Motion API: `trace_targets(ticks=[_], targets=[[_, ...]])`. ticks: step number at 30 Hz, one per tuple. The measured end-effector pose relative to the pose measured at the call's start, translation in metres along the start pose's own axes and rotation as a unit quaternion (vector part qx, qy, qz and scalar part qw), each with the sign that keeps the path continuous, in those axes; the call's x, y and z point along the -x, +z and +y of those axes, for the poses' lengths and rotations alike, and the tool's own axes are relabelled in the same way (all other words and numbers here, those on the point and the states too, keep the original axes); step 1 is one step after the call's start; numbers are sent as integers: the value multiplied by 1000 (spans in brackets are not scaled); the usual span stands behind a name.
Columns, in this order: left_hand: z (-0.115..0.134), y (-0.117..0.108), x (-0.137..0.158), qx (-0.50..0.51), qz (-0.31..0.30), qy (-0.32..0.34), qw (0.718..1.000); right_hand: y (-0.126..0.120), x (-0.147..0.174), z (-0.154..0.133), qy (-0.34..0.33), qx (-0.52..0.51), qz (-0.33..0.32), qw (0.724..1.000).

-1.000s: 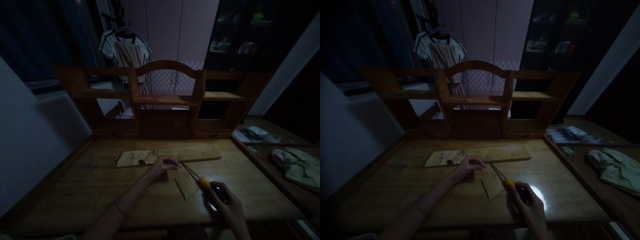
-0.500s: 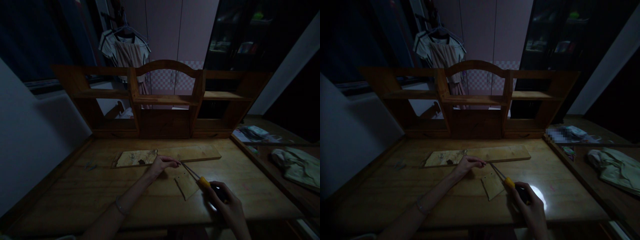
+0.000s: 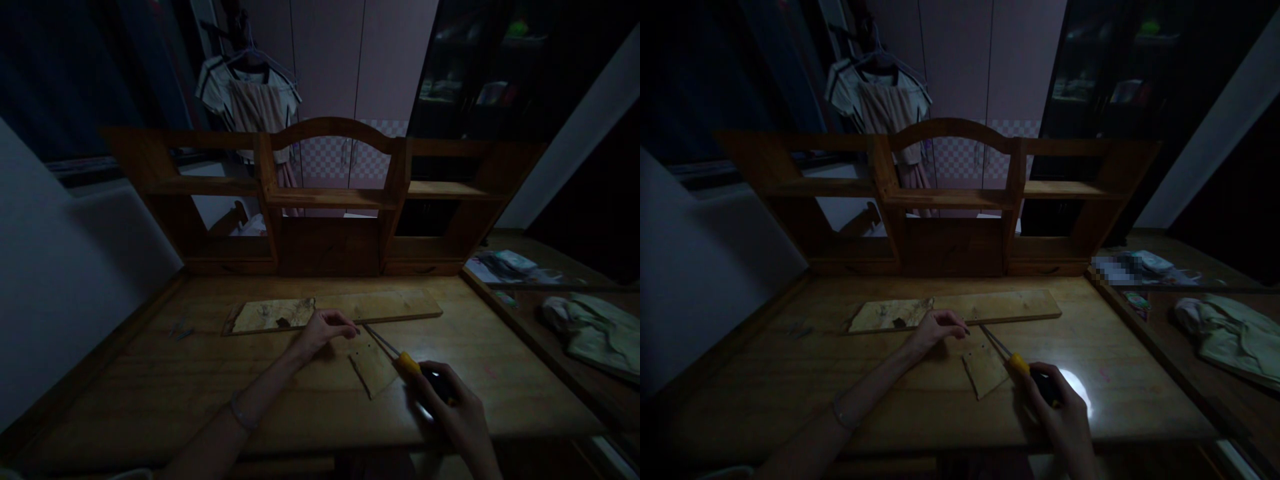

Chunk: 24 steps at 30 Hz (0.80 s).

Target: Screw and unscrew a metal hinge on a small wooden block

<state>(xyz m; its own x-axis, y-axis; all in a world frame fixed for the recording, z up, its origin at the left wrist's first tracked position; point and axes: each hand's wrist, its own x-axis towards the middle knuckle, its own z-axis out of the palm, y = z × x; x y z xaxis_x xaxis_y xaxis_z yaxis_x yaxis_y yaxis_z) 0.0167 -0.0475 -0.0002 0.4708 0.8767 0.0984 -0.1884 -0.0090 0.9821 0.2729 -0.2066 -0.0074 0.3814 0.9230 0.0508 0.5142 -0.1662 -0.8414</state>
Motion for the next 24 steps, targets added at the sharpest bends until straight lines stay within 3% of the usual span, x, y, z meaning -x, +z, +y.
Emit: trace_targets(ticks=[6, 24], targets=[[-2, -1, 0, 12, -1, 2, 1000, 4, 2, -4, -13, -9, 37, 999], [-1, 3, -1, 51, 11, 22, 998, 4, 3, -8, -18, -6, 52, 998]])
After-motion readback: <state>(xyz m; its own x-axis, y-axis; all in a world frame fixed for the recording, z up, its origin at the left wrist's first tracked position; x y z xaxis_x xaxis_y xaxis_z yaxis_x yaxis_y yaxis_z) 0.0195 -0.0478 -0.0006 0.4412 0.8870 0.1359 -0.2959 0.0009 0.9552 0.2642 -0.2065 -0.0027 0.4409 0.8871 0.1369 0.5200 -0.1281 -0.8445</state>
